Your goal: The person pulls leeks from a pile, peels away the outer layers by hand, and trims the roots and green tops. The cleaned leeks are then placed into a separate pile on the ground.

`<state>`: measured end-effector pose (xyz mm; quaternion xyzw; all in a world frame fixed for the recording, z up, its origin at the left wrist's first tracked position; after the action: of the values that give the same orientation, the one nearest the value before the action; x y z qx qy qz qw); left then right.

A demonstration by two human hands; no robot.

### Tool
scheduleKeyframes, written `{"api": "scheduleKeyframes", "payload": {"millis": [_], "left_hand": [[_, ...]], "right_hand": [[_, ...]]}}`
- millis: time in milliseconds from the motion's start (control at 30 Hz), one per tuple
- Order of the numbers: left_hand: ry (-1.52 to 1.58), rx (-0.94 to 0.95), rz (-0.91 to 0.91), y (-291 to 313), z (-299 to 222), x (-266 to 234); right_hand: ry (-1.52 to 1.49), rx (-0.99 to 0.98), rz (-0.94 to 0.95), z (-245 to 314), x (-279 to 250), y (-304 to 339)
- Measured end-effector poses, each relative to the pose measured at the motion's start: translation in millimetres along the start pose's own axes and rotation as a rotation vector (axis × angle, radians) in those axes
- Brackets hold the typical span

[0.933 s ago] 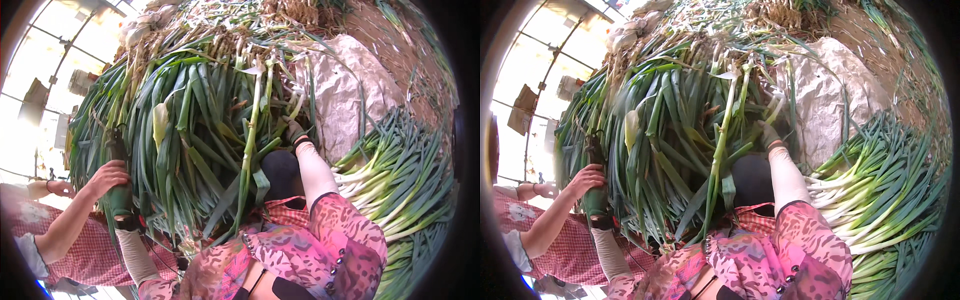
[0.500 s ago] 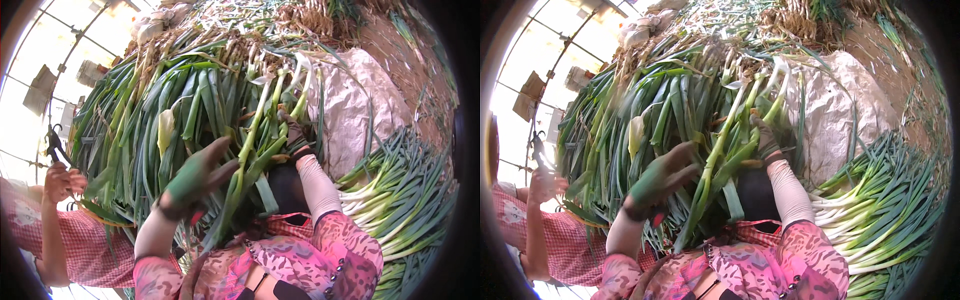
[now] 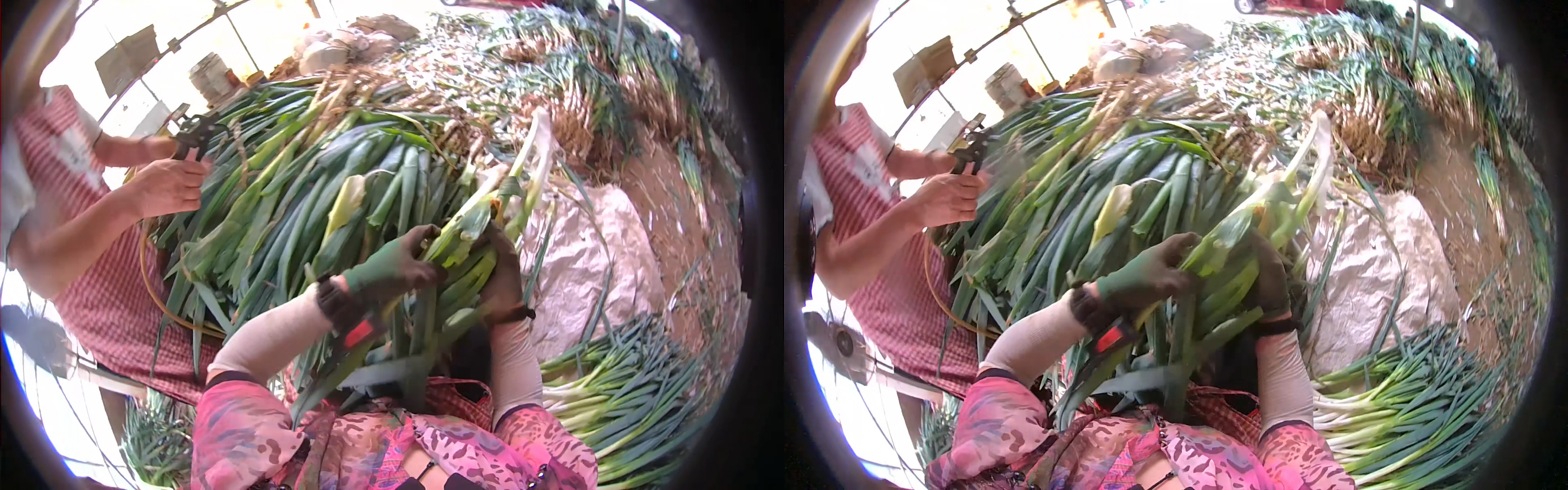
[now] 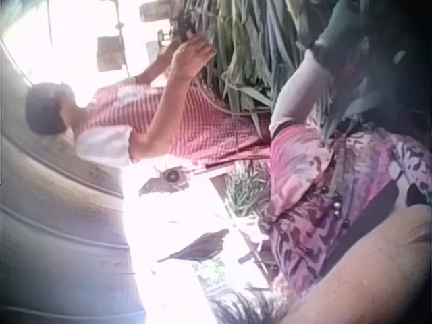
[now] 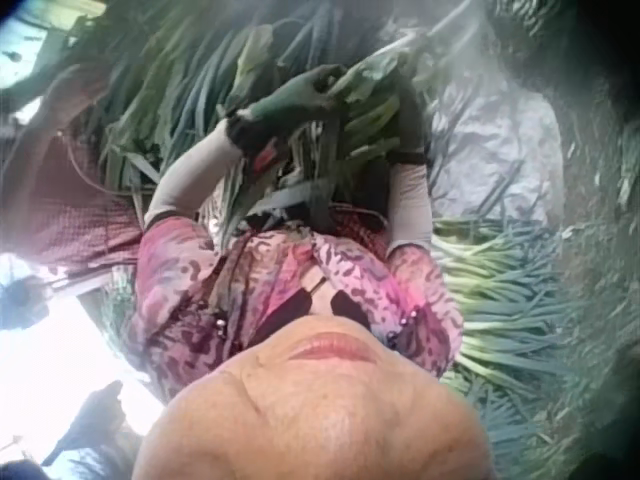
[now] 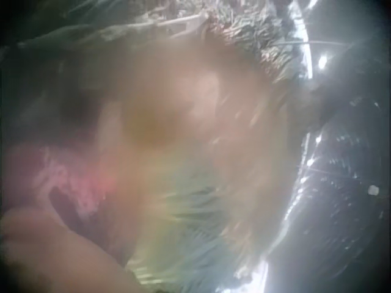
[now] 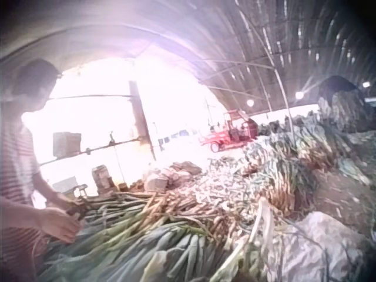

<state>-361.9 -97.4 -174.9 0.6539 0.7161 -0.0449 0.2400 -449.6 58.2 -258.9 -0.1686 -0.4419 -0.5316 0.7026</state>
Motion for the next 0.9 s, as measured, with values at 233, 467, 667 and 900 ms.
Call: {"api": "scheduleKeyframes", "payload": {"millis": [233,467,667,900], "left_hand": [[0.205,0.359,-0.119,143,-38,-74],[0.493,0.021,-0.152,230,11,-135],[0.204,0.043,-0.349,219,-19,-148],[-0.061,0.448,-0.282,58,-68,-105]], "right_hand": [[-0.095,0.071,0.251,10,149,103],[0.744,-0.617,0.329,-36,67,-2],[0.333,0.106,0.154,-91,24,-6],[0.038,0.031,-0.015,-88,-2,24]]}}
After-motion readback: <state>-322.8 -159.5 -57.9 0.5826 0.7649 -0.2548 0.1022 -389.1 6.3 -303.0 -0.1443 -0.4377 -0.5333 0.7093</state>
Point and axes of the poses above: each hand's wrist, its own y-axis away from the middle knuckle, its own x-axis out of the palm, z = x × y, the point moved 4 cm from there along -y, towards the middle knuckle, and after that the axes turned 12 degrees about -z, right-handed, at the moved point
